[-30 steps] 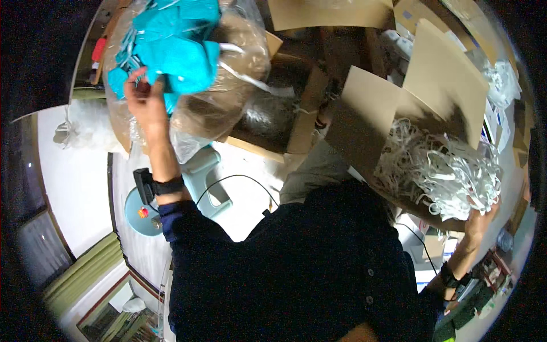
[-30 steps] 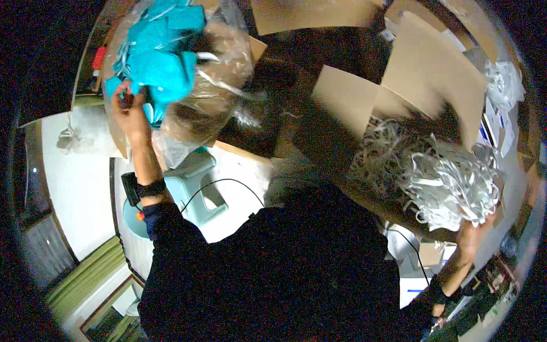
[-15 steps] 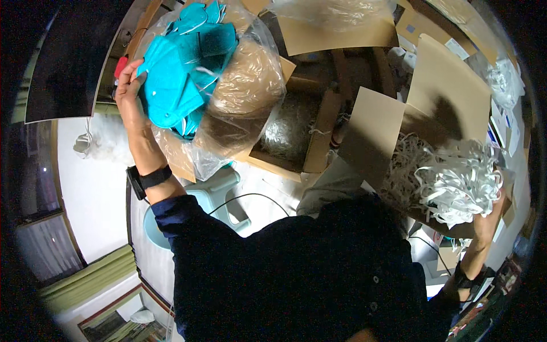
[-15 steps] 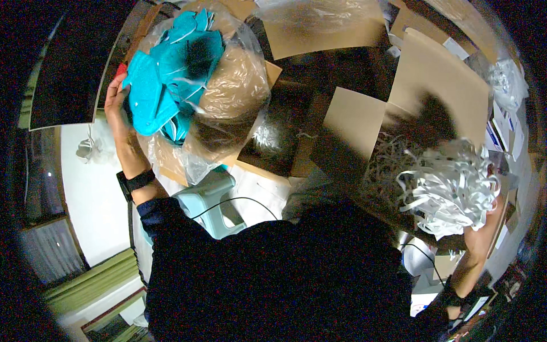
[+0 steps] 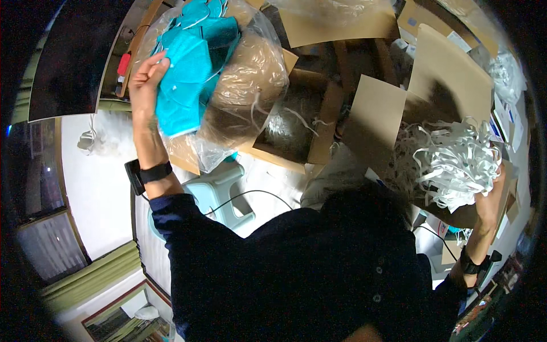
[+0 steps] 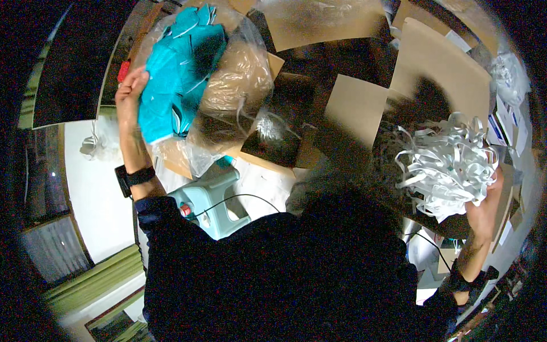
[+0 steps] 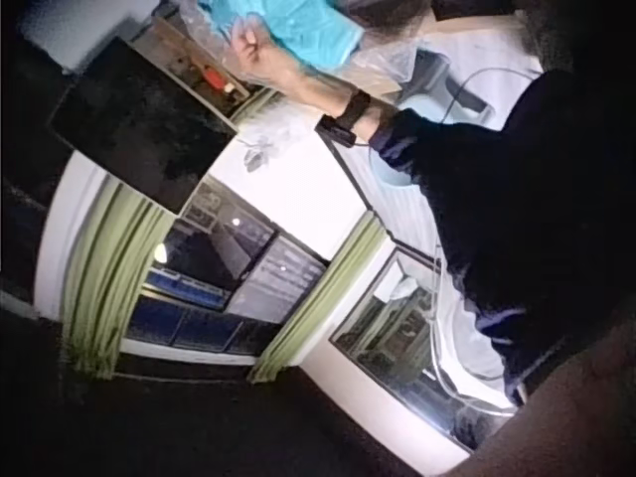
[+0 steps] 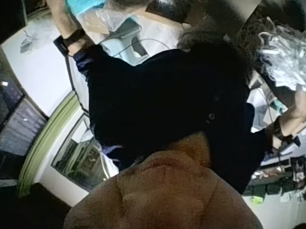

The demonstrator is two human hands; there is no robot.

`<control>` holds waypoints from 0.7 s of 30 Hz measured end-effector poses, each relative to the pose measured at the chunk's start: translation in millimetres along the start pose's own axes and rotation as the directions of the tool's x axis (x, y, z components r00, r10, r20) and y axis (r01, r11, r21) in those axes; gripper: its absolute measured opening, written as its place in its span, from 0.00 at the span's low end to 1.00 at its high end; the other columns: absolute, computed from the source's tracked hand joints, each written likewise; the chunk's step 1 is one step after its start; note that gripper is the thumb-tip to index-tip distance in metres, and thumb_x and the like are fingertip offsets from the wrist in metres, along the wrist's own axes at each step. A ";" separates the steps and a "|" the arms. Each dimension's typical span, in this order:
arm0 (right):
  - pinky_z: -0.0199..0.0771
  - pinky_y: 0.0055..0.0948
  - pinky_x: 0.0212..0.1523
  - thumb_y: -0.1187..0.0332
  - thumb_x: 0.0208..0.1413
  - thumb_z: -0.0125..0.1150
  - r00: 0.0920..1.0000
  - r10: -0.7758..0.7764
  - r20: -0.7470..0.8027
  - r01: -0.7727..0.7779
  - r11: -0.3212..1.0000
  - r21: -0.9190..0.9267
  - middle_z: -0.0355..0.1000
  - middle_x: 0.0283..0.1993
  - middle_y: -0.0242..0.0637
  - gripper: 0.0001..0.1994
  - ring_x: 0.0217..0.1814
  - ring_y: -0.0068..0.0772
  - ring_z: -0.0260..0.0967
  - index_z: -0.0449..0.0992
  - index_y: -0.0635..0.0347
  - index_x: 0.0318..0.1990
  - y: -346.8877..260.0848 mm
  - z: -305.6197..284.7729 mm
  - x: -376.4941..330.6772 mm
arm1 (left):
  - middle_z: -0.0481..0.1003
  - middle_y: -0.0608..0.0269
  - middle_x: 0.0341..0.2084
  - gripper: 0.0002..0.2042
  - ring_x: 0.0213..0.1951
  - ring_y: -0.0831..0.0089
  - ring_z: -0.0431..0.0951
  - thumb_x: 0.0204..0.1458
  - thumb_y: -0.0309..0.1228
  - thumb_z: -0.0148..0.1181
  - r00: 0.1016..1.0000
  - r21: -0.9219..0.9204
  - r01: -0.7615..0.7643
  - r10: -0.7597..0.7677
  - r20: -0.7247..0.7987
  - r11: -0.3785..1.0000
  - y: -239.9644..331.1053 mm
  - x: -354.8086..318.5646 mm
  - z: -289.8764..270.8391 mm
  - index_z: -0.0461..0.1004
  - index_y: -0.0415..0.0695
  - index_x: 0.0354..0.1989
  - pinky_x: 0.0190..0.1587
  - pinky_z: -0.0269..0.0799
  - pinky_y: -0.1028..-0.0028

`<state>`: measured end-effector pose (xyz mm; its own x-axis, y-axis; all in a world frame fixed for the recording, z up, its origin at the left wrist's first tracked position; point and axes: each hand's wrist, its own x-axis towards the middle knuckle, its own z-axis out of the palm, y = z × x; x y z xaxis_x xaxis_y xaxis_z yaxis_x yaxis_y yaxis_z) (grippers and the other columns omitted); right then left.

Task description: Sorting and packing green protective masks and white elastic bands into boxes.

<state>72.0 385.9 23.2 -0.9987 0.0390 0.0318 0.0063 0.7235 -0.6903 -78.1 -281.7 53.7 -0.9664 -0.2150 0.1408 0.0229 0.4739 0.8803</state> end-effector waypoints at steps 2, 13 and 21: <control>0.64 0.31 0.55 0.74 0.48 0.63 0.998 -0.063 -0.024 0.062 0.997 -0.037 0.71 0.49 0.38 0.23 0.52 0.30 0.67 0.68 0.66 0.53 4.2 0.3 3.8 | 0.78 0.70 0.31 0.05 0.33 0.82 0.73 0.55 0.26 0.61 0.995 0.048 -0.097 0.095 0.036 0.994 -60.0 12.0 -33.2 0.78 0.40 0.38 0.39 0.69 0.81; 0.64 0.30 0.56 0.73 0.49 0.64 0.998 0.024 -0.062 -0.020 0.998 0.067 0.70 0.52 0.37 0.25 0.54 0.30 0.66 0.66 0.64 0.57 28.2 1.7 -13.9 | 0.77 0.60 0.37 0.19 0.39 0.73 0.75 0.49 0.34 0.69 0.813 -0.026 0.163 -0.149 -0.563 0.986 -102.1 112.4 -117.7 0.75 0.38 0.47 0.43 0.69 0.75; 0.73 0.26 0.44 0.69 0.53 0.58 0.969 0.136 -0.206 -0.040 0.909 0.415 0.74 0.46 0.37 0.17 0.44 0.26 0.71 0.71 0.65 0.51 -31.4 -6.2 13.2 | 0.60 0.44 0.64 0.44 0.66 0.56 0.58 0.43 0.38 0.74 0.827 -0.153 -0.404 0.431 0.362 0.902 33.2 25.3 128.9 0.54 0.44 0.68 0.66 0.56 0.61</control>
<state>58.9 368.0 49.8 -0.9567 0.2781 0.0856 0.0246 0.3705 -0.9285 -134.8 -161.3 28.1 -0.8816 0.3353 0.3322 0.4498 0.3837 0.8065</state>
